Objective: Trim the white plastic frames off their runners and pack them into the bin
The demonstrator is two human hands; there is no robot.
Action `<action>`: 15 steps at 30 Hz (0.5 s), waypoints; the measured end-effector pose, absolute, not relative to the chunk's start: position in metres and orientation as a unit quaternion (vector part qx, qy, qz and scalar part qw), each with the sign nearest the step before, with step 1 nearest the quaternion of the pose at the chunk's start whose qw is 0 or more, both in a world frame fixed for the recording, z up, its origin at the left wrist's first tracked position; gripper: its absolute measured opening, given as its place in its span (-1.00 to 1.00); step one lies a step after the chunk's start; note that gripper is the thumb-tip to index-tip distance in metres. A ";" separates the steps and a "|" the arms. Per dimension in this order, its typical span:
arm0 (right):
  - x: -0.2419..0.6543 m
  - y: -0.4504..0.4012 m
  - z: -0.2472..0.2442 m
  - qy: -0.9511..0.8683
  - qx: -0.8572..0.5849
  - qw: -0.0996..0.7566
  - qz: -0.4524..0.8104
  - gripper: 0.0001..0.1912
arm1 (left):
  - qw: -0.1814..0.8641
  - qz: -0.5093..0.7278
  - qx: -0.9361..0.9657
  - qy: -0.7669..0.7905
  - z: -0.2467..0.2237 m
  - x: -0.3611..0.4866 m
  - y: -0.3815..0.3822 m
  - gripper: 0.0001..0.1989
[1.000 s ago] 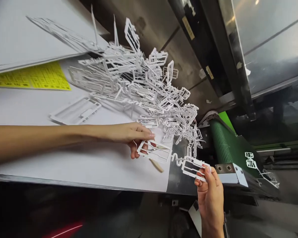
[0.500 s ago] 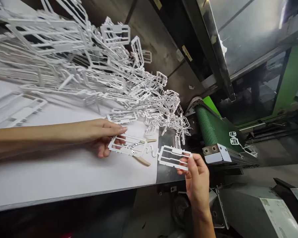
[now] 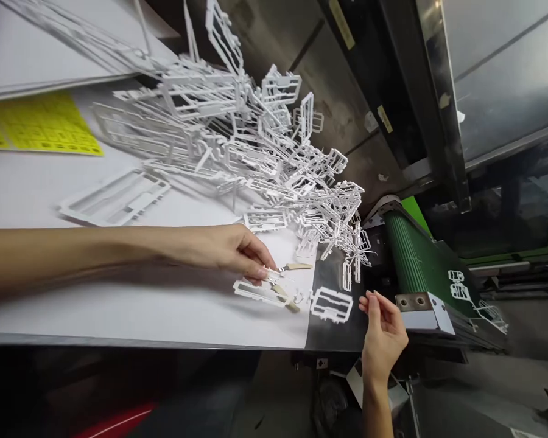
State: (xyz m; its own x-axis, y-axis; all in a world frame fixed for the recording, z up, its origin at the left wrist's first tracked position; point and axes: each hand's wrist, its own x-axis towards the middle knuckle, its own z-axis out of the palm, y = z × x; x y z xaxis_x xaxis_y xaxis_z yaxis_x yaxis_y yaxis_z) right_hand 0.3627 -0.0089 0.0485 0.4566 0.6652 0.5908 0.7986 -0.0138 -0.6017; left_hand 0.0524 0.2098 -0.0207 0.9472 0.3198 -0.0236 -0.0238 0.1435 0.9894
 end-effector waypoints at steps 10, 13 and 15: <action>0.311 0.017 0.025 -0.713 -0.663 0.180 0.137 -0.48 | 0.826 0.176 0.506 0.173 -0.002 0.049 0.201 -0.45; 0.299 0.029 0.040 -0.730 -0.643 0.202 0.115 -0.57 | 0.840 0.180 0.483 0.169 -0.001 0.050 0.202 -0.50; 0.303 0.027 0.053 -0.664 -0.669 0.323 0.080 -0.75 | 0.854 0.174 0.462 0.166 -0.003 0.051 0.204 -0.54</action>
State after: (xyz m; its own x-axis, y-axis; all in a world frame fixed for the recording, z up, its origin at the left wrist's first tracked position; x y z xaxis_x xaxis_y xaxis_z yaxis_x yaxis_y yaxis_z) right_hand 0.3029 0.0267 0.0530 0.1054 0.9407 0.3225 0.8374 0.0910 -0.5389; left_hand 0.0510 0.2038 -0.0025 0.8849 0.4493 -0.1225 -0.1437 0.5137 0.8459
